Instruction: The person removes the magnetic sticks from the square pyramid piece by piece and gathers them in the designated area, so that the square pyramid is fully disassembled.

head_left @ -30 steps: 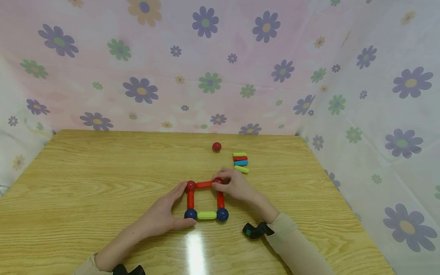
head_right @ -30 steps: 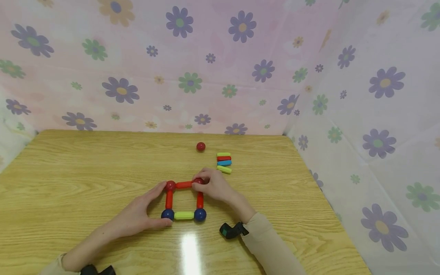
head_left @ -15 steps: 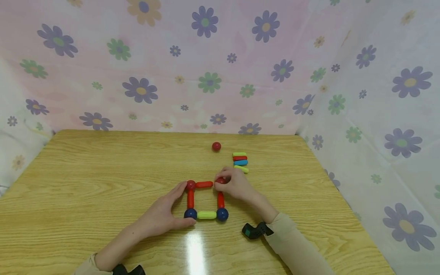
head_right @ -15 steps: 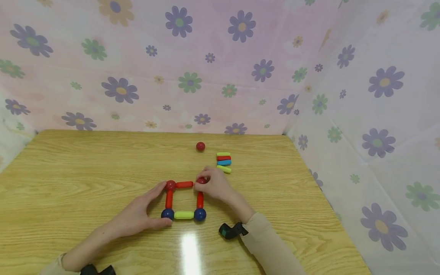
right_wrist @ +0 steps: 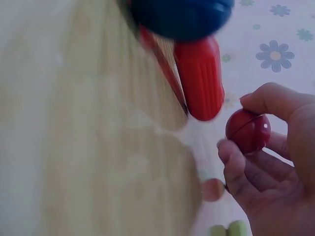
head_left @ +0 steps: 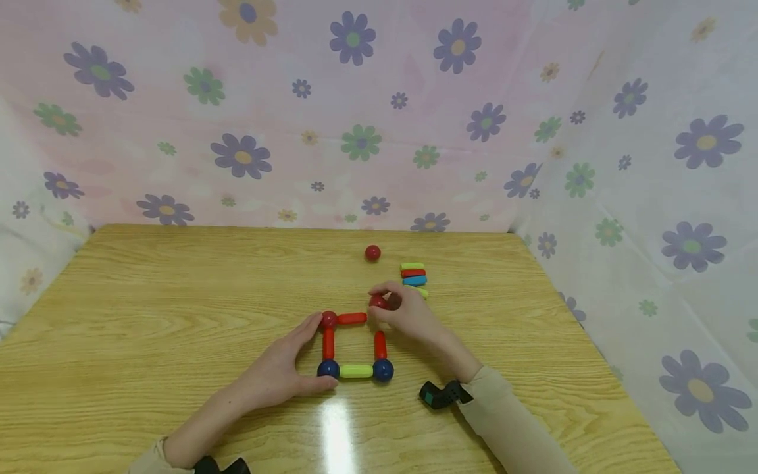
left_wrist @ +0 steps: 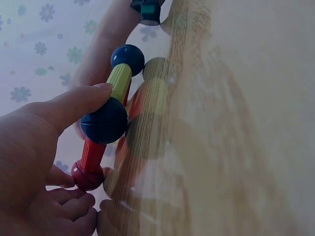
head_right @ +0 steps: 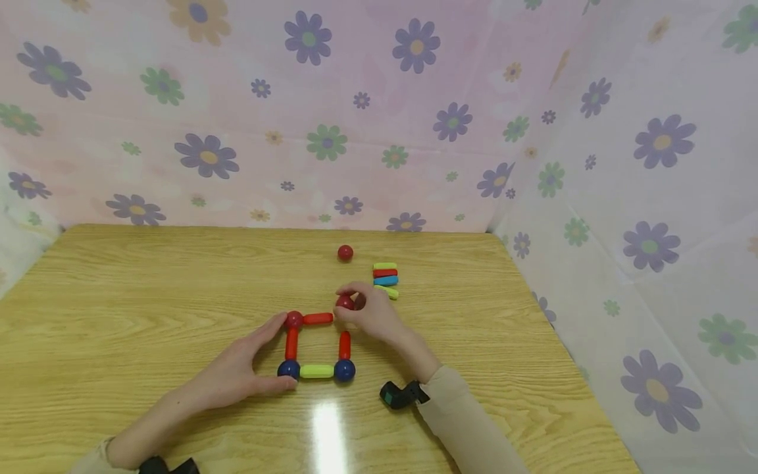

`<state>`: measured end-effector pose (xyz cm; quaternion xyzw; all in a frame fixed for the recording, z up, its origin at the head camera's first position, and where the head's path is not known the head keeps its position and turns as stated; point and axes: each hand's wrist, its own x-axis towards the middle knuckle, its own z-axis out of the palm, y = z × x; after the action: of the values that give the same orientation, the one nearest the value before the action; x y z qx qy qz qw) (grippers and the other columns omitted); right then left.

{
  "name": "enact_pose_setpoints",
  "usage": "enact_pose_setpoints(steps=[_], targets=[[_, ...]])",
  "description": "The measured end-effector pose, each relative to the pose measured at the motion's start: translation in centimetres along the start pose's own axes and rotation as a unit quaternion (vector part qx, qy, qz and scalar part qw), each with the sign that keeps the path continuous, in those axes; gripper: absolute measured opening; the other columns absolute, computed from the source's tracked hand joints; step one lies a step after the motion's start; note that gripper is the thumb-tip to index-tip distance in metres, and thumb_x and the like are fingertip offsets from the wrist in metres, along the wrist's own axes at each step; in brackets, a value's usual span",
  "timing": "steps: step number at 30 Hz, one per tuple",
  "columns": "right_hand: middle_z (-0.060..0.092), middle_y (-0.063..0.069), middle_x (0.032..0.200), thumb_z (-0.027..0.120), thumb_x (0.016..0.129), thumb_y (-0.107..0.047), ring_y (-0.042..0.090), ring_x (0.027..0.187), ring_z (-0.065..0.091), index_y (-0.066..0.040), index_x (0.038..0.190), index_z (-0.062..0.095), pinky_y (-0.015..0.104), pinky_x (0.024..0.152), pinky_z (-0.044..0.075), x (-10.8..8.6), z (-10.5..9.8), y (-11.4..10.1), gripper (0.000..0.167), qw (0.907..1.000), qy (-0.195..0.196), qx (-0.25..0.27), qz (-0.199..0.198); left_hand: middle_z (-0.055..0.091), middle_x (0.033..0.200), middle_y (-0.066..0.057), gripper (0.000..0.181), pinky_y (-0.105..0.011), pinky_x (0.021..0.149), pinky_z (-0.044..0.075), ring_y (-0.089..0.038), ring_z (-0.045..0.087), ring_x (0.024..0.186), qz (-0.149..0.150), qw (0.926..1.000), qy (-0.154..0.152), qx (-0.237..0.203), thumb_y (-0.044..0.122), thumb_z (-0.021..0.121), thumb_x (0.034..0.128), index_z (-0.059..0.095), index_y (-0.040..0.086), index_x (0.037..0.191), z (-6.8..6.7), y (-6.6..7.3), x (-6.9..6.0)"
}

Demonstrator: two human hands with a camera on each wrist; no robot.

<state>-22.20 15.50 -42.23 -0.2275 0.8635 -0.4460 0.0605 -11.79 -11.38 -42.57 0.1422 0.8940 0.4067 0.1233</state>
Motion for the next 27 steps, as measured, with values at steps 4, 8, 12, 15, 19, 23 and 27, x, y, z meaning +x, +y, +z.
enact_pose_setpoints(steps=[4, 8, 12, 15, 19, 23, 27], targets=[[0.069, 0.003, 0.098, 0.074, 0.092, -0.02, 0.018, 0.083, 0.064, -0.009, 0.117, 0.069, 0.028, 0.076, 0.053, 1.2, -0.6, -0.4, 0.029, 0.9999, -0.007, -0.007, -0.008, 0.021, 0.166, -0.006, 0.115, -0.059, 0.117, 0.029, -0.034, 0.025, 0.151, -0.008, 1.0, 0.003, -0.003, 0.062, 0.082, 0.0721, 0.021, 0.021, 0.161, 0.1, 0.0, 0.0], [0.065, 0.006, 0.111, 0.073, 0.093, -0.022, 0.02, 0.094, 0.065, -0.009, 0.125, 0.069, 0.033, 0.083, 0.054, 3.0, -1.2, -0.3, 0.035, 0.999, -0.019, -0.035, -0.019, 0.021, 0.166, -0.005, 0.115, -0.059, 0.117, 0.029, -0.034, 0.025, 0.15, -0.008, 0.9999, 0.003, -0.005, 0.061, 0.082, 0.0717, 0.021, 0.021, 0.161, 0.2, 0.0, 0.0], [0.063, 0.006, 0.118, 0.072, 0.094, -0.023, 0.021, 0.096, 0.064, -0.01, 0.132, 0.066, 0.034, 0.082, 0.054, 5.1, -1.4, -0.4, 0.04, 0.9988, -0.02, -0.043, -0.008, 0.021, 0.166, -0.006, 0.115, -0.06, 0.117, 0.029, -0.035, 0.026, 0.15, -0.006, 1.0, 0.003, -0.004, 0.061, 0.082, 0.0724, 0.021, 0.02, 0.161, 0.2, 0.1, 0.0], [0.065, 0.006, 0.12, 0.072, 0.094, -0.023, 0.02, 0.097, 0.064, -0.01, 0.131, 0.065, 0.033, 0.083, 0.054, 6.4, -1.3, -0.6, 0.04, 0.9992, -0.018, -0.033, 0.011, 0.021, 0.166, -0.006, 0.114, -0.06, 0.117, 0.029, -0.035, 0.026, 0.15, -0.005, 1.0, 0.003, -0.003, 0.061, 0.081, 0.0729, 0.021, 0.02, 0.161, 0.0, 0.1, 0.0], [0.067, 0.008, 0.118, 0.072, 0.094, -0.022, 0.022, 0.101, 0.064, -0.008, 0.13, 0.063, 0.034, 0.088, 0.054, 7.7, -1.0, -1.1, 0.04, 0.999, -0.027, -0.029, 0.022, 0.022, 0.165, -0.008, 0.114, -0.06, 0.117, 0.028, -0.036, 0.026, 0.15, 0.001, 1.0, 0.003, -0.005, 0.061, 0.081, 0.0734, 0.021, 0.018, 0.161, -0.1, 0.2, 0.0], [0.067, 0.011, 0.12, 0.07, 0.095, -0.019, 0.024, 0.104, 0.065, -0.005, 0.133, 0.062, 0.036, 0.091, 0.054, 8.6, -0.7, -1.2, 0.041, 0.9985, -0.042, -0.032, 0.011, 0.022, 0.165, -0.01, 0.114, -0.06, 0.117, 0.028, -0.037, 0.027, 0.149, 0.007, 1.0, 0.004, -0.003, 0.061, 0.081, 0.0735, 0.022, 0.016, 0.161, 0.0, 0.1, 0.0], [0.066, 0.013, 0.124, 0.068, 0.096, -0.016, 0.025, 0.106, 0.066, -0.003, 0.134, 0.061, 0.036, 0.092, 0.055, 9.1, -0.4, -1.0, 0.041, 0.9984, -0.051, -0.025, 0.006, 0.023, 0.165, -0.01, 0.115, -0.059, 0.117, 0.028, -0.036, 0.027, 0.149, 0.012, 0.9999, 0.006, -0.002, 0.06, 0.081, 0.0736, 0.022, 0.015, 0.16, -0.1, 0.1, 0.0]])
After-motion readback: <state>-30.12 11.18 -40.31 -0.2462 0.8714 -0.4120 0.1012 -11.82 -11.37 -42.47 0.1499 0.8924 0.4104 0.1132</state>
